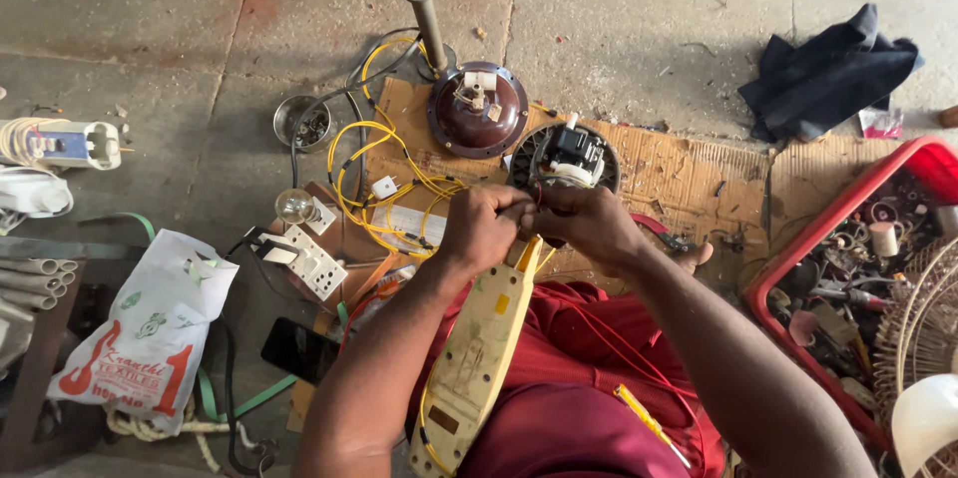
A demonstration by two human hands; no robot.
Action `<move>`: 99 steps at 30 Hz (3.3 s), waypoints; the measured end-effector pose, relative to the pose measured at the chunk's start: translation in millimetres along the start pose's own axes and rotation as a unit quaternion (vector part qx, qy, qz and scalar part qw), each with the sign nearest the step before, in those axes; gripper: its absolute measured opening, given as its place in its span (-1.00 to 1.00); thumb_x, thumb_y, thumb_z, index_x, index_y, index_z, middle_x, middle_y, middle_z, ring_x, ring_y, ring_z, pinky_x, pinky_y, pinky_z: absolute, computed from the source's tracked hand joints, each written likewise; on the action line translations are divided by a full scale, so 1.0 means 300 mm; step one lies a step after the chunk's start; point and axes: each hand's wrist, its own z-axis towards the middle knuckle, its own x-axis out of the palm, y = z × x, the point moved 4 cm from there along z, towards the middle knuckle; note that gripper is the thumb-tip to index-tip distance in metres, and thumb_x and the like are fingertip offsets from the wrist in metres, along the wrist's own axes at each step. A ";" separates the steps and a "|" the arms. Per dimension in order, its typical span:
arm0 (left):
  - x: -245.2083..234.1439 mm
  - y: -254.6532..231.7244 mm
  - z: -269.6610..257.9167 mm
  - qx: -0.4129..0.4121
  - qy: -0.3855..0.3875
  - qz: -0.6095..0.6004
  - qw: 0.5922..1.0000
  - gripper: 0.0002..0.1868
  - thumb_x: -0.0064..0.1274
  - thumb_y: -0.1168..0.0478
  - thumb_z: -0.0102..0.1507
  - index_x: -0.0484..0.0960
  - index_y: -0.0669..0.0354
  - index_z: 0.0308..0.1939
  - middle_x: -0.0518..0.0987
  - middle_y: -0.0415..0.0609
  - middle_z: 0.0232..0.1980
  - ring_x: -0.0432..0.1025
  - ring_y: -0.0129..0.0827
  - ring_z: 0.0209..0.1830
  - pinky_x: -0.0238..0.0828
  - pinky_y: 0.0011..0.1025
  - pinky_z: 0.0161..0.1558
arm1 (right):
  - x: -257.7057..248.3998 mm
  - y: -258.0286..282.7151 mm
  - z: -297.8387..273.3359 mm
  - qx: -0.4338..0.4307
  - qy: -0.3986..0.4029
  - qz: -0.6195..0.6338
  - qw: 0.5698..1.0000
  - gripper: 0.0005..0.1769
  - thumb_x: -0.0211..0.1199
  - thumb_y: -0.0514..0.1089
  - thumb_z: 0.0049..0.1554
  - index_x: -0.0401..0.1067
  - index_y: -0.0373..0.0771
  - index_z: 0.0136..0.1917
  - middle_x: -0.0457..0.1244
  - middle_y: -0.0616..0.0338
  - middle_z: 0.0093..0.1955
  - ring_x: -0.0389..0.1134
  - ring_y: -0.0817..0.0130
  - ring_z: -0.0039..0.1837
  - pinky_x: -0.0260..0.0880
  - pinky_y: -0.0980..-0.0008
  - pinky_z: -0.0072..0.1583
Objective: The person repairs a fan motor by connecting wires and applying adhesive tape to the connections while working on the floor.
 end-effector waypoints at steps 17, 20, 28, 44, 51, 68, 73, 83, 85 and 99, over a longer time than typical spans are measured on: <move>0.037 0.046 0.039 -0.117 -0.152 -0.095 0.977 -0.82 0.14 0.22 0.31 0.80 0.24 -0.18 0.65 -0.14 -0.47 0.39 -0.60 -0.54 0.31 -0.51 -0.45 | 0.043 -0.051 0.018 -0.207 -0.089 -0.335 0.915 -0.74 0.15 -0.10 0.22 0.57 -0.24 -0.17 0.39 0.13 -0.28 0.35 0.36 -0.40 0.40 0.26 -0.34; 0.028 0.079 0.052 -0.082 -0.182 -0.102 0.975 -0.81 0.16 0.22 0.31 0.76 0.30 -0.17 0.68 -0.15 -0.41 0.41 -0.63 -0.48 0.39 -0.54 -0.37 | 0.043 -0.055 -0.155 -0.259 -0.003 -0.230 0.938 -0.79 0.22 -0.11 0.19 0.59 -0.26 -0.10 0.42 0.14 -0.16 0.41 0.35 -0.21 0.44 0.31 -0.16; 0.026 0.073 0.002 -0.213 0.049 -0.546 0.808 -0.62 0.09 0.01 0.33 0.64 0.34 -0.17 0.65 -0.04 -0.28 0.53 -0.39 -0.36 0.54 -0.43 -0.26 | -0.100 -0.243 -0.453 -0.164 -0.001 0.041 0.986 -0.74 0.26 -0.24 0.13 0.60 -0.37 0.07 0.45 0.07 -0.02 0.49 0.32 0.03 0.49 0.34 0.07; -0.049 0.099 -0.034 -0.204 -0.047 -0.206 0.956 -0.81 0.20 0.23 0.33 0.77 0.30 -0.28 0.63 -0.03 -0.38 0.36 -0.48 -0.45 0.27 -0.49 -0.40 | -0.185 -0.745 -0.629 -0.003 -0.373 0.220 0.901 -0.76 0.22 -0.26 0.36 0.51 -0.44 0.23 0.40 0.07 0.08 0.39 0.45 0.07 0.38 0.54 0.11; 0.002 0.136 -0.020 -0.294 0.146 -0.520 0.788 -0.84 0.13 0.26 0.31 0.69 0.31 -0.15 0.64 -0.05 -0.14 0.43 -0.50 -0.24 0.29 -0.58 -0.30 | -0.101 -0.611 -0.628 -0.104 -0.383 -0.221 0.891 -0.54 0.45 -0.17 0.07 0.49 -0.31 0.22 0.38 0.10 0.06 0.41 0.35 0.03 0.40 0.35 0.10; 0.002 0.368 0.071 -0.358 0.044 -0.613 0.702 -0.81 0.32 0.20 0.21 0.67 0.11 -0.15 0.58 -0.23 -0.28 0.23 -0.59 -0.42 0.02 -0.68 -0.49 | -0.068 -0.606 -0.643 -0.054 -0.334 -0.213 0.917 -0.35 0.52 -0.16 -0.08 0.45 -0.27 0.27 0.37 0.14 0.03 0.40 0.47 -0.08 0.45 0.47 -0.11; 0.003 0.409 0.082 -0.332 0.033 -0.625 0.705 -0.84 0.32 0.23 0.24 0.64 0.14 -0.19 0.57 -0.22 -0.28 0.28 -0.52 -0.36 0.03 -0.63 -0.46 | -0.115 -0.624 -0.634 -0.008 -0.293 -0.164 0.942 -0.44 0.52 -0.12 -0.07 0.50 -0.26 0.19 0.42 0.17 -0.01 0.44 0.47 -0.03 0.44 0.44 -0.03; -0.080 0.360 -0.034 -0.262 -0.059 -0.458 0.847 -0.89 0.19 0.32 0.26 0.71 0.31 -0.18 0.63 -0.08 -0.24 0.27 -0.59 -0.44 0.17 -0.61 -0.41 | -0.173 -0.635 -0.517 0.113 -0.237 -0.054 0.963 -0.59 0.44 -0.13 0.08 0.58 -0.30 0.18 0.46 0.14 0.00 0.42 0.44 0.04 0.41 0.38 0.07; -0.063 0.362 -0.027 -0.248 -0.064 -0.486 0.836 -0.90 0.21 0.34 0.26 0.67 0.32 -0.18 0.63 -0.09 -0.22 0.30 -0.57 -0.42 0.21 -0.59 -0.37 | -0.167 -0.613 -0.503 0.138 -0.231 -0.009 0.963 -0.60 0.42 -0.12 0.09 0.58 -0.29 0.18 0.46 0.15 -0.02 0.42 0.43 -0.02 0.40 0.35 -0.02; -0.043 0.270 -0.103 -0.244 -0.247 -0.393 0.852 -0.84 0.17 0.21 0.31 0.66 0.16 -0.08 0.62 -0.20 -0.21 0.43 -0.61 -0.33 0.30 -0.60 -0.35 | 0.038 -0.167 -0.135 -0.116 -0.172 -0.039 0.978 -0.63 0.39 -0.10 0.15 0.55 -0.27 0.19 0.42 0.19 -0.13 0.38 0.55 -0.12 0.43 0.52 -0.07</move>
